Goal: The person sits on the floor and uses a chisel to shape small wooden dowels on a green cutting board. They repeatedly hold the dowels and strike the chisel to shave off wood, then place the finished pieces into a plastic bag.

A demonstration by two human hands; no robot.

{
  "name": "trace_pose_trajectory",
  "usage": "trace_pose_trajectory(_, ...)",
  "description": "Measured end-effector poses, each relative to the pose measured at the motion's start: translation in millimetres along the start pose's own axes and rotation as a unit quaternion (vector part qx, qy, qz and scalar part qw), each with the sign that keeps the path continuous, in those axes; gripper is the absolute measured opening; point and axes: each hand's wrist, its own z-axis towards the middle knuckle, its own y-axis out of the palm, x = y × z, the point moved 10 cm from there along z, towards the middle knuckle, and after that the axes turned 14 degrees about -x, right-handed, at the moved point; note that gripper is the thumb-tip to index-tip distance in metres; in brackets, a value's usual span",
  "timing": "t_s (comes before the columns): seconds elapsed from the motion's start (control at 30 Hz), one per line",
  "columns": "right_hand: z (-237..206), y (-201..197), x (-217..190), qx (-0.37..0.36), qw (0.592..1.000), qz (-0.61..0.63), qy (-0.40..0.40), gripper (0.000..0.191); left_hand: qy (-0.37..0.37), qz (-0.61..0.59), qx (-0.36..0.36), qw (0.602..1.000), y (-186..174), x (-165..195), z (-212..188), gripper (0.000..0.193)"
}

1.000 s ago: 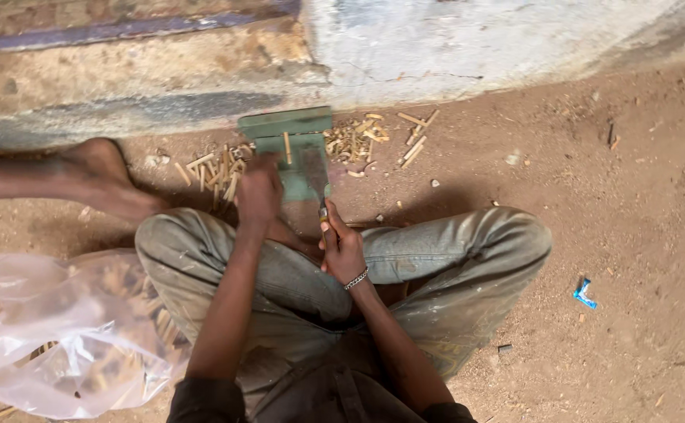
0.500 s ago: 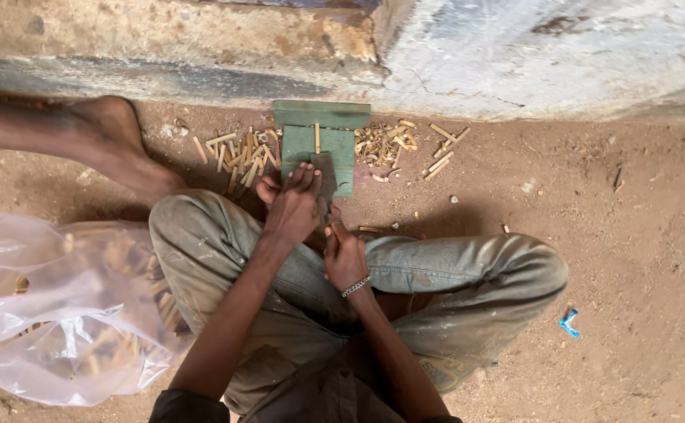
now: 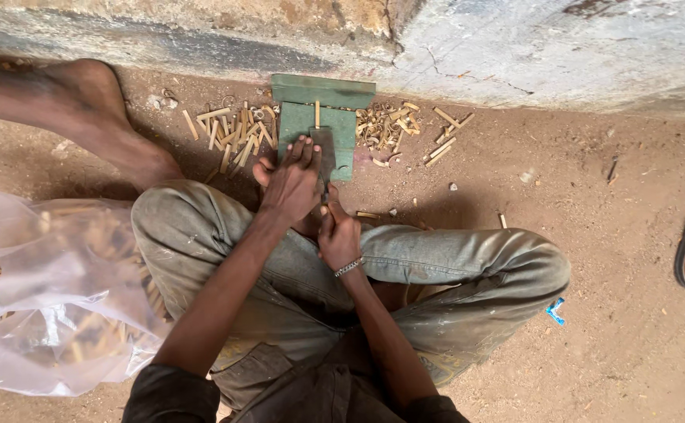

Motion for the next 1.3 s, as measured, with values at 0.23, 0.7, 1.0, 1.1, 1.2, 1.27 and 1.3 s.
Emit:
trace_pose_trajectory(0.23,27,-2,0,0.005,0.999,0.012,0.038,0.047,-0.016,0.030,-0.031,0.999,-3,-12,28,0.076)
trace_pose_trajectory(0.7,57,-16,-41,0.095,0.990,-0.072,-0.073,0.047,-0.104,-0.066,-0.129,0.984,-34,-36,54,0.052)
trace_pose_trajectory(1.0,27,-34,15,0.059,0.921,0.385,-0.009,0.050,-0.194,-0.215,0.145,0.946,-86,-58,21,0.029)
trace_pose_trajectory(1.1,9,-45,27,0.072,0.922,0.379,-0.034,0.052,-0.238,-0.227,0.130,0.936,-78,-58,33,0.021)
trace_pose_trajectory(1.2,6,-41,41,0.065,0.930,0.360,-0.014,0.054,-0.253,-0.233,0.136,0.929,-72,-65,46,0.024)
trace_pose_trajectory(1.27,8,-36,46,0.054,0.930,0.362,-0.006,0.055,-0.276,-0.238,0.116,0.924,-61,-77,51,0.022)
trace_pose_trajectory(1.3,9,-34,45,0.052,0.927,0.371,-0.017,0.055,-0.254,-0.265,0.128,0.921,-60,-79,54,0.022)
